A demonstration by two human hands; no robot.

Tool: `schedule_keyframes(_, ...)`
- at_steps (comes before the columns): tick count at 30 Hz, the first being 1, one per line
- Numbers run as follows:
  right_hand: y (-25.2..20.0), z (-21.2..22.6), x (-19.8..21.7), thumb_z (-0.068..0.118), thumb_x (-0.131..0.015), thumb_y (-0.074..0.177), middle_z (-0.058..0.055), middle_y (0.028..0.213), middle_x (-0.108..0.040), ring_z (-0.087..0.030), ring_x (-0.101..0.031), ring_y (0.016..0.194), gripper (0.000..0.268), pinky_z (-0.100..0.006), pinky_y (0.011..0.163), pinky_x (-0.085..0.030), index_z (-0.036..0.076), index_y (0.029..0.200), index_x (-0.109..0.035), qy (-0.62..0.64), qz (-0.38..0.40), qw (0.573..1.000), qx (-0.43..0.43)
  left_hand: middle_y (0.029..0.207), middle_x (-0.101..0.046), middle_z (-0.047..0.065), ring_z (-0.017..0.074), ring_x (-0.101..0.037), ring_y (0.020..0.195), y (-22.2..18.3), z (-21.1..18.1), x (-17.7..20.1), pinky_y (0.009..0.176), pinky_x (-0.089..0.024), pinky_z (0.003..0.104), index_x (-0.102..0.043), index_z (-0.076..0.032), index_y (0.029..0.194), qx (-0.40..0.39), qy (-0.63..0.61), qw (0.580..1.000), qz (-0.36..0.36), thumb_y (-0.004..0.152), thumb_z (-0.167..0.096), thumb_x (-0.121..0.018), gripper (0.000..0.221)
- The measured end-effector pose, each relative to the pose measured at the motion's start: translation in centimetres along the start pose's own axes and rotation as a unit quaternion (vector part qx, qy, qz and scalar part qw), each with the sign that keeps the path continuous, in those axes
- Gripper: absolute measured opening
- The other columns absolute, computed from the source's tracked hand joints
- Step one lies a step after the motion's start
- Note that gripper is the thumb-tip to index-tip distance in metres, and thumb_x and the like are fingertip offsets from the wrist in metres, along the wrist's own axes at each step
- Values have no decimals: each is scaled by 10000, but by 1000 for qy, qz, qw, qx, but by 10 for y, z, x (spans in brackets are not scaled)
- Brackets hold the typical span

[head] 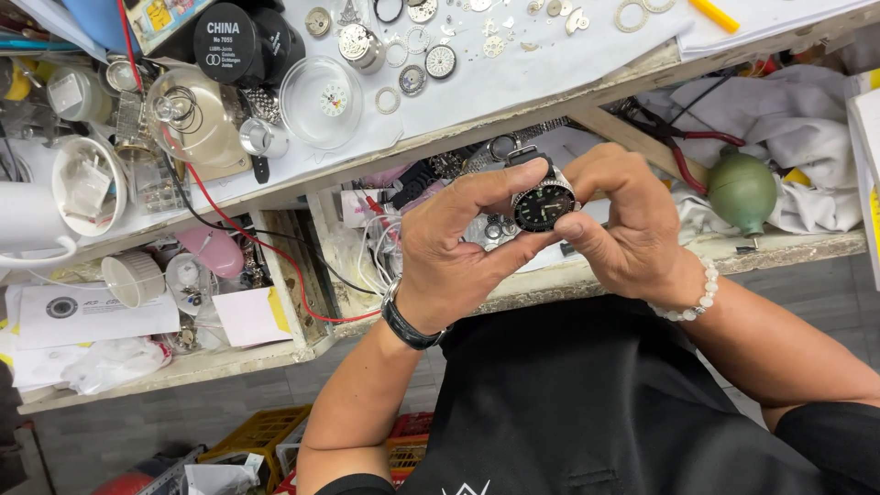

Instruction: A person is repairing a wristwatch at a workbench, using pliers to adjust the strap and then reassembling the watch components.

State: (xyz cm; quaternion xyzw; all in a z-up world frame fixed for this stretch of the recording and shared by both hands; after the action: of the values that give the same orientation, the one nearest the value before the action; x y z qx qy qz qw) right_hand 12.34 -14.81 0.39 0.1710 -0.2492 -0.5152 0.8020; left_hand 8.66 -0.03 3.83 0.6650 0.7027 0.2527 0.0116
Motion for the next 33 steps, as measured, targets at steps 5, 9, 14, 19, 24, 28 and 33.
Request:
schedule_keyframes(5, 1, 4, -8, 317, -397, 1096, -81, 807, -495, -249, -471, 726, 338, -381, 691, -390, 50, 936, -529, -38, 51, 998, 1, 1310, -722, -17, 113, -765, 1102, 0, -2, 0, 897, -686, 236, -642, -183, 1323, -3, 12, 1000, 4, 910, -147, -917, 497)
schedule_keyframes(9, -1, -4, 0, 306, -544, 1051, -100, 965, -555, -229, -567, 889, 266, -342, 822, -470, 44, 1066, -497, 12, 11, 1000, -10, 1315, -721, 5, 122, -755, 1137, -1, -1, -1, 934, -679, 240, -637, -179, 1336, 13, -13, 1000, 6, 913, -127, -906, 503)
schedule_keyframes(14, 0, -3, -8, 362, -417, 1081, -81, 861, -560, -244, -527, 757, 355, -374, 728, -425, 64, 984, -582, -37, 69, 997, -18, 1279, -737, 6, 120, -759, 1080, 1, 0, -1, 887, -671, 231, -645, -192, 1319, 13, 23, 1000, 0, 907, -163, -906, 488)
schedule_keyframes(19, 1, 2, -4, 314, -482, 1071, -111, 931, -559, -258, -538, 827, 280, -384, 777, -445, 36, 1040, -507, -21, 31, 999, 11, 1276, -739, 2, 114, -748, 1036, 1, 1, 0, 863, -657, 227, -655, -194, 1313, 15, 28, 999, -4, 895, -185, -910, 489)
schedule_keyframes(24, -1, -3, -4, 327, -498, 1060, -100, 934, -577, -249, -560, 854, 300, -367, 798, -451, 30, 1046, -537, -25, 29, 999, 6, 1250, -747, 4, 121, -753, 1069, 1, 2, -1, 894, -666, 234, -653, -203, 1306, 21, 41, 999, -3, 883, -183, -915, 498)
schedule_keyframes(28, 1, -4, -8, 345, -428, 1079, -88, 830, -533, -248, -512, 732, 341, -378, 699, -416, 53, 948, -547, -28, 56, 998, -7, 1274, -739, 23, 132, -751, 1113, 2, 2, -2, 883, -671, 234, -650, -190, 1309, 16, 35, 999, 2, 888, -179, -911, 495)
schedule_keyframes(33, 1, -2, -1, 317, -525, 1052, -102, 947, -593, -246, -582, 857, 269, -364, 790, -467, 50, 1022, -509, -18, 18, 1000, -1, 1251, -744, 22, 130, -752, 1068, 3, 1, -2, 880, -668, 230, -658, -169, 1299, 22, 30, 999, 2, 874, -163, -916, 497)
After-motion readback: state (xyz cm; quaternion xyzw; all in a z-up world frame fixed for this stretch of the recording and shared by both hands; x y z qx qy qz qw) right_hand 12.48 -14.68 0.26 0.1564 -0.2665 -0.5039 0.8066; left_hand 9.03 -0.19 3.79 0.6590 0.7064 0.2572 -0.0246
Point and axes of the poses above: each hand's wrist, its own y-axis towards the middle knuckle, its own x-axis out of the back of the hand, z = x × y, the point moved 10 cm from there along y, towards the middle knuckle
